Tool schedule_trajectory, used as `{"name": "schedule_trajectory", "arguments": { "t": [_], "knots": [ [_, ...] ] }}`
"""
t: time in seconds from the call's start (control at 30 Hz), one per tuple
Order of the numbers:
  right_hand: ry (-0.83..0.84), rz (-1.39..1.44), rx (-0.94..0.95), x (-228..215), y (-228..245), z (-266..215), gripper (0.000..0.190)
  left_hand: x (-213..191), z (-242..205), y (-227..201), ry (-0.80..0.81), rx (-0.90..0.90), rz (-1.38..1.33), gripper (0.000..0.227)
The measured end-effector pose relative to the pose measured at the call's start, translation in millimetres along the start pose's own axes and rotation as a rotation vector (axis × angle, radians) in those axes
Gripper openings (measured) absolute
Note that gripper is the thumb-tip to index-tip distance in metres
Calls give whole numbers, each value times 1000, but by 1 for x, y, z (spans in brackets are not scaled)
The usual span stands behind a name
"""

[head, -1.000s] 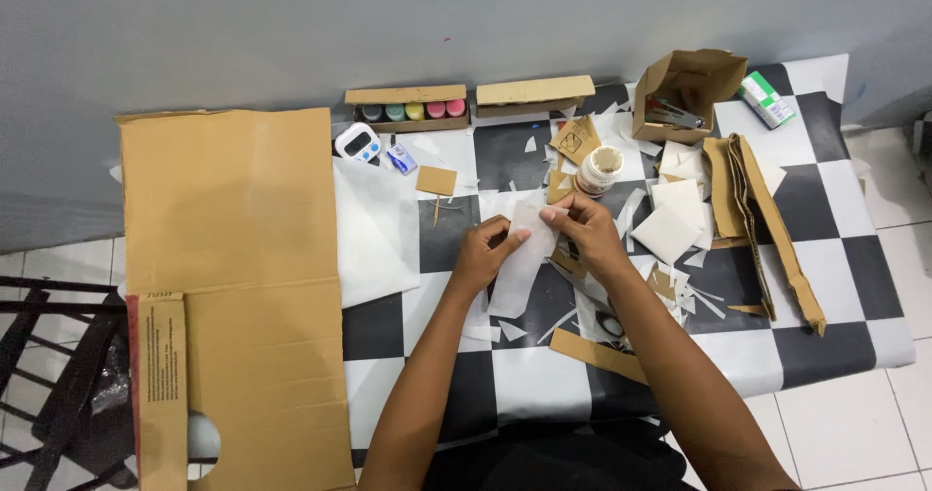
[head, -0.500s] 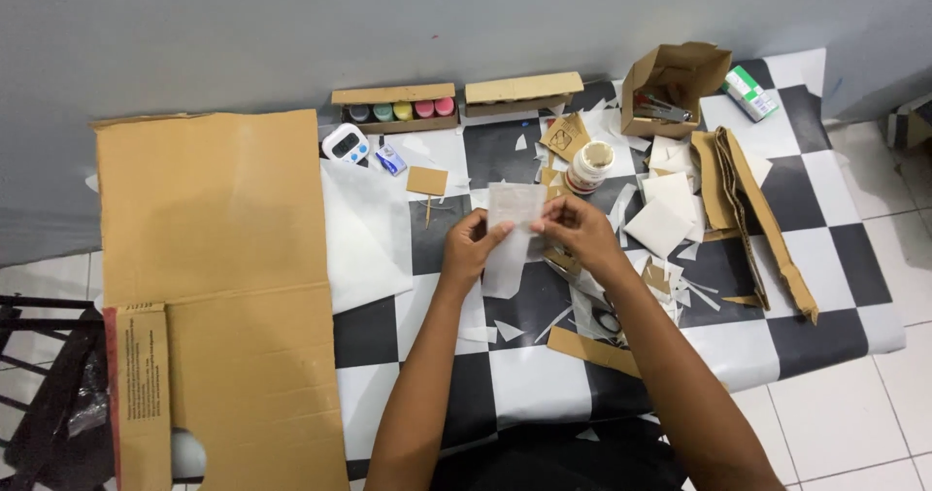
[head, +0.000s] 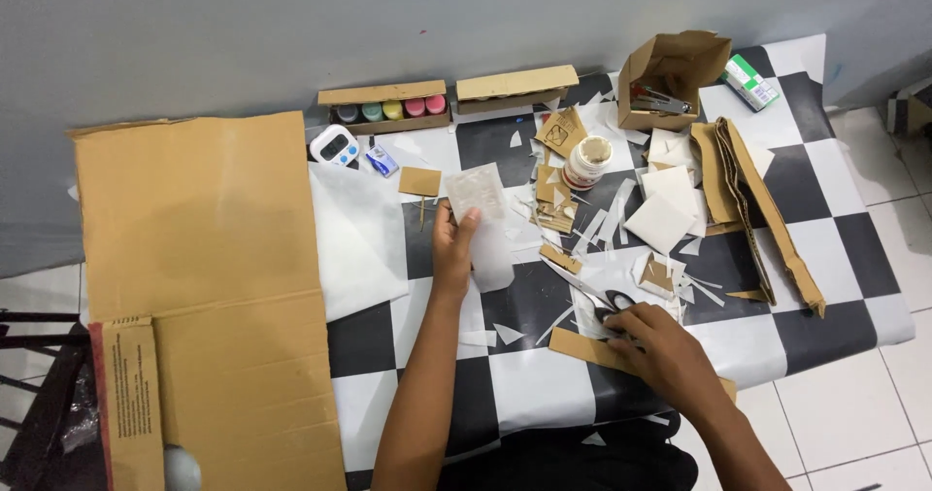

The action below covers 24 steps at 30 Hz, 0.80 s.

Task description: Assembling a small frame structure using cardboard strips, glue, and cutting paper with scissors.

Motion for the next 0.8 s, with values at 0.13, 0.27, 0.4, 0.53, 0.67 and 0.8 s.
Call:
{"name": "schedule_trajectory", "arguments": {
  "t": [0.13, 0.27, 0.4, 0.53, 0.67, 0.8],
  "knots": [
    [-125, -11, -22, 2, -1, 8, 17, 4, 0, -7, -48, 4, 3, 47],
    [-107, -116, -14, 4, -6, 19, 23, 12, -9, -26, -14, 1, 60, 49],
    [-117, -140, -32, -14, 16, 23, 30, 9, -7, -22, 17, 16, 102, 29],
    [-1, -157, -80, -39, 39, 35, 34, 10, -4, -22, -2, 10, 103, 24],
    [92, 26, 37, -47, 35, 42, 38, 11, -7, -26, -3, -7, 138, 24],
    [89, 301, 147, -31, 13, 49, 44, 13, -6, -30, 10, 8, 166, 23]
  ]
}}
Point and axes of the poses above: each hand's wrist, its own z-axis towards the middle knuckle, its own x-axis out of the palm, y = z × x, the point moved 2 cm from there along z, towards the middle knuckle, and after that the axes turned 14 degrees about -y, right-handed, at the moved point
